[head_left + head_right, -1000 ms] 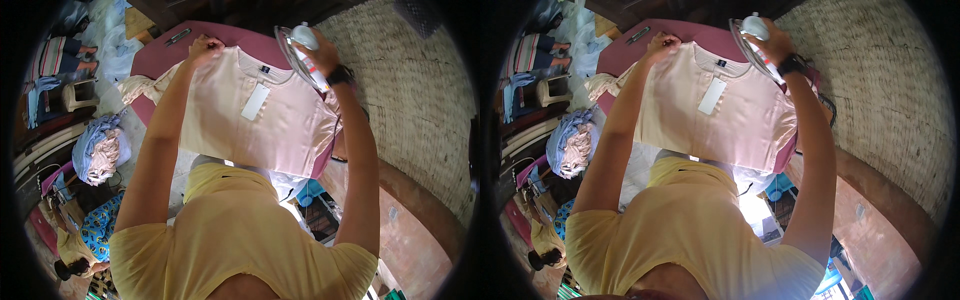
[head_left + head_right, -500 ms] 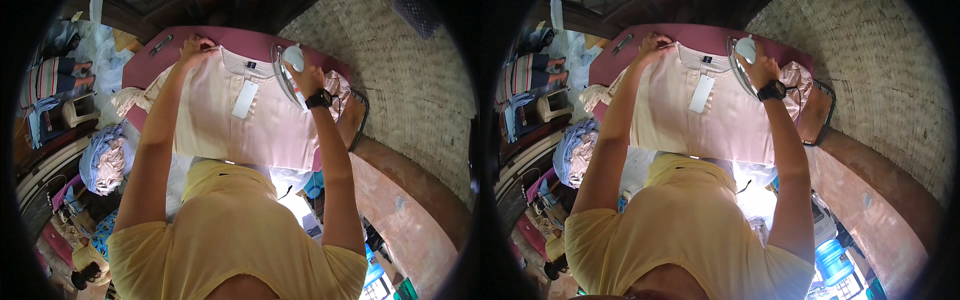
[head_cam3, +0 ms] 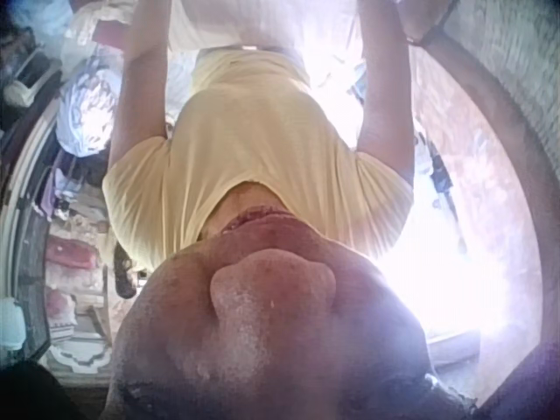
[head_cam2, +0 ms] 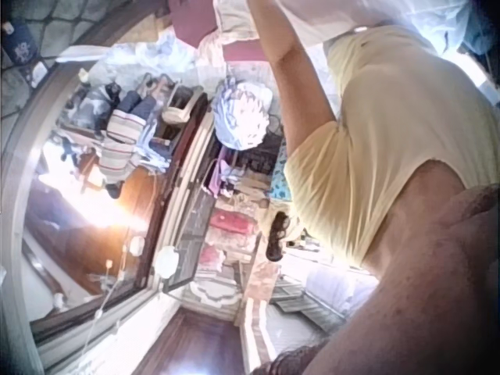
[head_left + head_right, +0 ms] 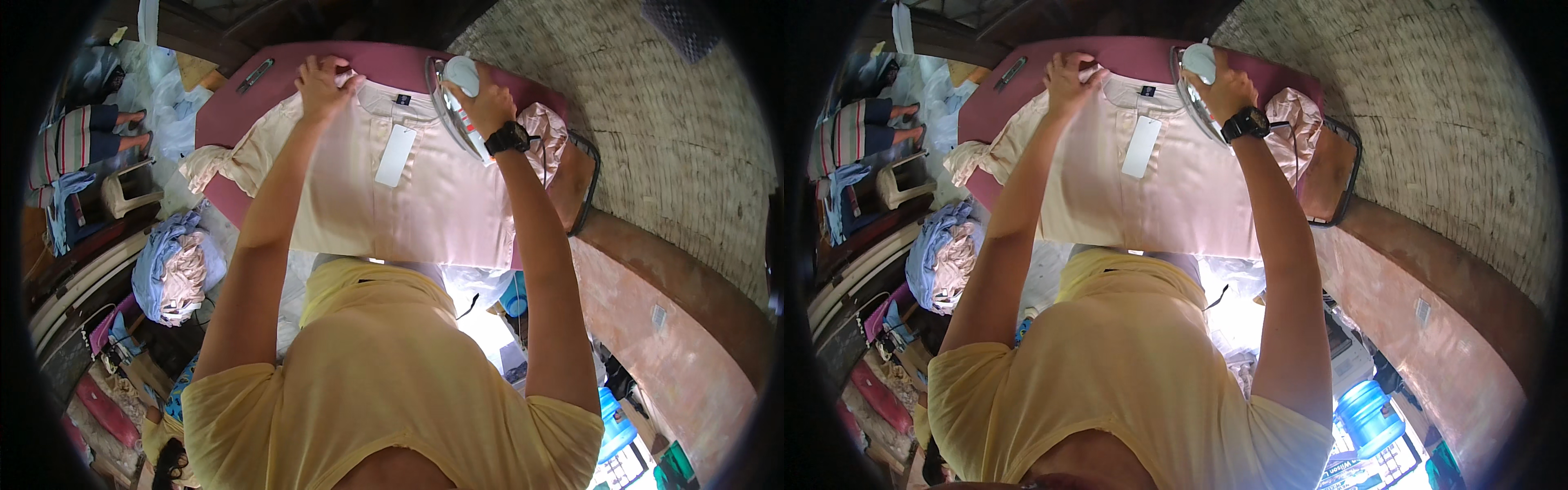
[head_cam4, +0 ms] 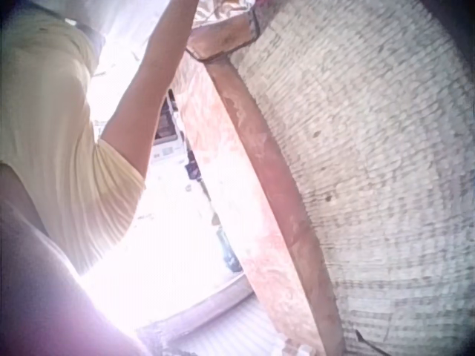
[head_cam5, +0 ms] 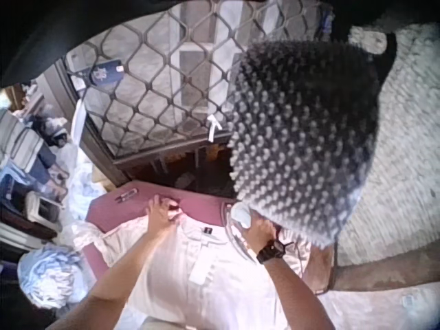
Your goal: The person irons light-colored garments on a board, smoothing the fabric and pressing it with an iron before folding and placing them aside.
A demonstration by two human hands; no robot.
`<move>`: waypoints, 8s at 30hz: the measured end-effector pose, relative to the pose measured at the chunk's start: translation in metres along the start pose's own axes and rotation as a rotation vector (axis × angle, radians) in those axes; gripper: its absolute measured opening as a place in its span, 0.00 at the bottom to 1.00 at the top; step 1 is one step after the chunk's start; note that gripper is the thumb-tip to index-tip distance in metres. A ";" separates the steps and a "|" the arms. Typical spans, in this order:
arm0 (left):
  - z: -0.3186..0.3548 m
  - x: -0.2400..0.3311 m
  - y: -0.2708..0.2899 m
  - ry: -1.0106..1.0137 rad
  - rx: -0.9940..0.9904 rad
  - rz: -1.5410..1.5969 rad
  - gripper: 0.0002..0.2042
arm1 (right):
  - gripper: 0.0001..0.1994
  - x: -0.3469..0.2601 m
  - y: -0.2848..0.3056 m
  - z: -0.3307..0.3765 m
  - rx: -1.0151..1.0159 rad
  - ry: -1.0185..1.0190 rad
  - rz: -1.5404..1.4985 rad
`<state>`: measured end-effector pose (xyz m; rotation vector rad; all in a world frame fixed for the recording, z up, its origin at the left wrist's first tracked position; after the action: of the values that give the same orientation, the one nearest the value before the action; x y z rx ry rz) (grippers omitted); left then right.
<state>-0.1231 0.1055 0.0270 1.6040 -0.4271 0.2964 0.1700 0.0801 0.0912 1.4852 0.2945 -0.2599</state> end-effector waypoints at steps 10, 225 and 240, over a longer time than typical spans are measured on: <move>0.001 -0.022 0.014 -0.042 0.239 0.431 0.10 | 0.41 0.018 -0.010 0.008 -0.150 -0.154 -0.145; 0.015 0.067 -0.035 -0.361 0.005 -0.104 0.11 | 0.33 0.037 -0.072 0.117 0.150 -0.013 0.069; 0.107 0.192 -0.107 -0.621 -0.311 -0.112 0.31 | 0.27 0.178 0.074 0.191 0.738 -0.383 0.455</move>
<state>0.0889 -0.0140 0.0065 1.3815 -0.8094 -0.3547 0.3694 -0.1039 0.1100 2.1271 -0.5016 -0.2923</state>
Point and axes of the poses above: each hand's wrist, its own z-axis away from the middle knuckle, its own y-axis out of the back of the hand, x = y × z, the point moved 6 cm from there along -z, towards the middle knuckle, and after that the axes turned 9 degrees about -x, right-handed, at the moved point
